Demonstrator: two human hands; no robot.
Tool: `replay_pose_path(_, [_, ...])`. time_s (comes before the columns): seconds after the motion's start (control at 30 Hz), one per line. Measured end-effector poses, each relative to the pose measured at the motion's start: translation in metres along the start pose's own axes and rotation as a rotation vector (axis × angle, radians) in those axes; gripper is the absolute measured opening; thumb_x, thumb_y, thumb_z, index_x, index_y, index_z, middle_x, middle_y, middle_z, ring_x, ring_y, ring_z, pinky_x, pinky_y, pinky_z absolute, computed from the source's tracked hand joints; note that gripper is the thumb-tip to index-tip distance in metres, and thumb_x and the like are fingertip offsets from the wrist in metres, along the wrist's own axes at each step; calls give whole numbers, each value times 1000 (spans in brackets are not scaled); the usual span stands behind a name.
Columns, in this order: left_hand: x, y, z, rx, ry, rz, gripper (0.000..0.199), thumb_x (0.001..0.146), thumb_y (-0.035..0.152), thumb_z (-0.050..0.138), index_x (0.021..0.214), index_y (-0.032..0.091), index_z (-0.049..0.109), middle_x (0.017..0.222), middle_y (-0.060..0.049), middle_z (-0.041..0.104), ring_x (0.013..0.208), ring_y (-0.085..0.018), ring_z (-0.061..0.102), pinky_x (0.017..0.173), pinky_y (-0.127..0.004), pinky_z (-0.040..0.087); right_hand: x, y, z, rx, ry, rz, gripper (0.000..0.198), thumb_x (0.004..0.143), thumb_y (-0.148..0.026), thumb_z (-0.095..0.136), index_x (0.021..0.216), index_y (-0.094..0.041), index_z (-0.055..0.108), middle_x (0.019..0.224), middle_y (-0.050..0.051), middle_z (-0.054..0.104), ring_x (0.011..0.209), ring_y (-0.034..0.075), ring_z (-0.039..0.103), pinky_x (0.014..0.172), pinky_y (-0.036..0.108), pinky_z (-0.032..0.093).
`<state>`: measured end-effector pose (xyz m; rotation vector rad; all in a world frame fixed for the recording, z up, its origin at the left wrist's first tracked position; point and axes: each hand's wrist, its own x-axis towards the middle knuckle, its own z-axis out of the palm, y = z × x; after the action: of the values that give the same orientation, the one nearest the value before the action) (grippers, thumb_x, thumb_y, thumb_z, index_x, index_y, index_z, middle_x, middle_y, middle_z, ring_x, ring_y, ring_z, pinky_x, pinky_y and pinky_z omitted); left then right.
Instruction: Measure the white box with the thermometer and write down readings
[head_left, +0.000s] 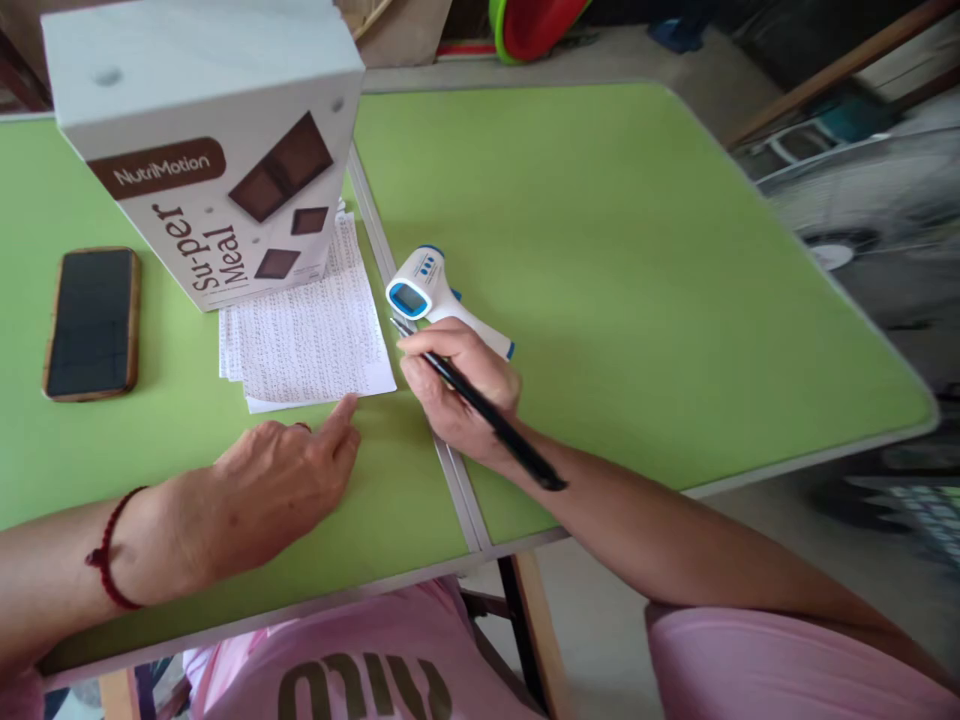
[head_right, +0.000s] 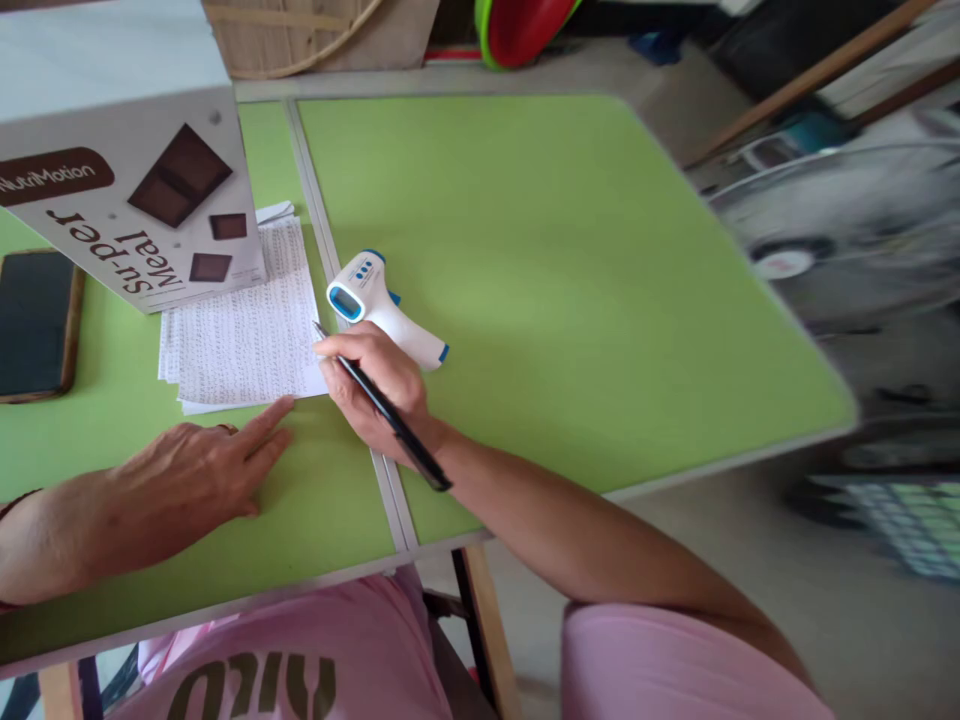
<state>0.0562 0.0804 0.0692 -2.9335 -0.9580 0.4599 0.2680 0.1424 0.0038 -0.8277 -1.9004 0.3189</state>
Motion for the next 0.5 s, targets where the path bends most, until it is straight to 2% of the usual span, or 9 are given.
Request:
replay_pose_path(0.07, [0, 0, 0, 11, -6, 10, 46, 84, 15, 63, 130, 12, 56, 148, -20, 42, 60, -13, 62, 48, -28, 46, 1, 7, 2, -80, -30, -78, 23, 89, -13, 54, 110, -22, 59, 91, 3, 64, 78, 14, 63, 68, 28, 55])
replay_pose_path(0.13, [0, -2, 0, 4, 11, 21, 46, 86, 16, 62, 131, 12, 55, 148, -20, 43, 66, -15, 65, 52, -29, 48, 1, 14, 4, -170, -73, -92, 30, 91, -11, 50, 118, -22, 57, 97, 6, 64, 86, 16, 64, 75, 31, 57])
replay_pose_path(0.2, [-1, -9, -3, -37, 14, 8, 42, 90, 22, 61, 130, 15, 55, 140, -17, 52, 79, -19, 68, 60, -29, 51, 0, 20, 5, -248, -100, -102, 36, 92, -8, 46, 124, -22, 54, 98, 7, 65, 88, 18, 64, 77, 34, 56])
replay_pose_path(0.27, [-3, -25, -9, -80, -48, -55, 35, 92, 33, 60, 123, 17, 60, 121, -14, 65, 88, -25, 69, 67, -32, 52, -1, 24, 5, -304, -125, -135, 40, 92, -5, 44, 127, -22, 53, 95, 7, 65, 88, 20, 62, 75, 36, 55])
replay_pose_path(0.3, [-5, -36, -14, -91, -126, -112, 34, 92, 39, 60, 117, 17, 62, 109, -13, 69, 86, -27, 69, 67, -33, 52, -1, 24, 5, -327, -142, -152, 40, 92, -4, 45, 127, -22, 54, 93, 6, 65, 86, 20, 62, 74, 37, 54])
replay_pose_path(0.37, [-12, -63, -26, -37, -223, -322, 38, 94, 47, 53, 106, 14, 66, 94, -13, 70, 83, -30, 69, 70, -37, 52, -2, 24, 5, -364, -188, -177, 38, 92, -3, 45, 124, -21, 56, 91, 6, 64, 84, 20, 60, 72, 37, 53])
replay_pose_path(0.47, [-26, -111, -39, 57, -242, -652, 54, 95, 56, 43, 95, 7, 66, 89, -17, 68, 86, -33, 67, 78, -42, 51, -1, 23, 7, -382, -246, -193, 33, 92, -3, 46, 117, -18, 60, 90, 6, 65, 83, 19, 60, 71, 36, 52])
replay_pose_path(0.5, [-30, -125, -40, 28, -235, -755, 55, 93, 58, 45, 97, 7, 66, 87, -15, 68, 88, -32, 67, 82, -42, 50, 0, 23, 7, -379, -248, -200, 32, 92, -3, 46, 116, -17, 61, 89, 6, 65, 82, 19, 60, 71, 36, 52])
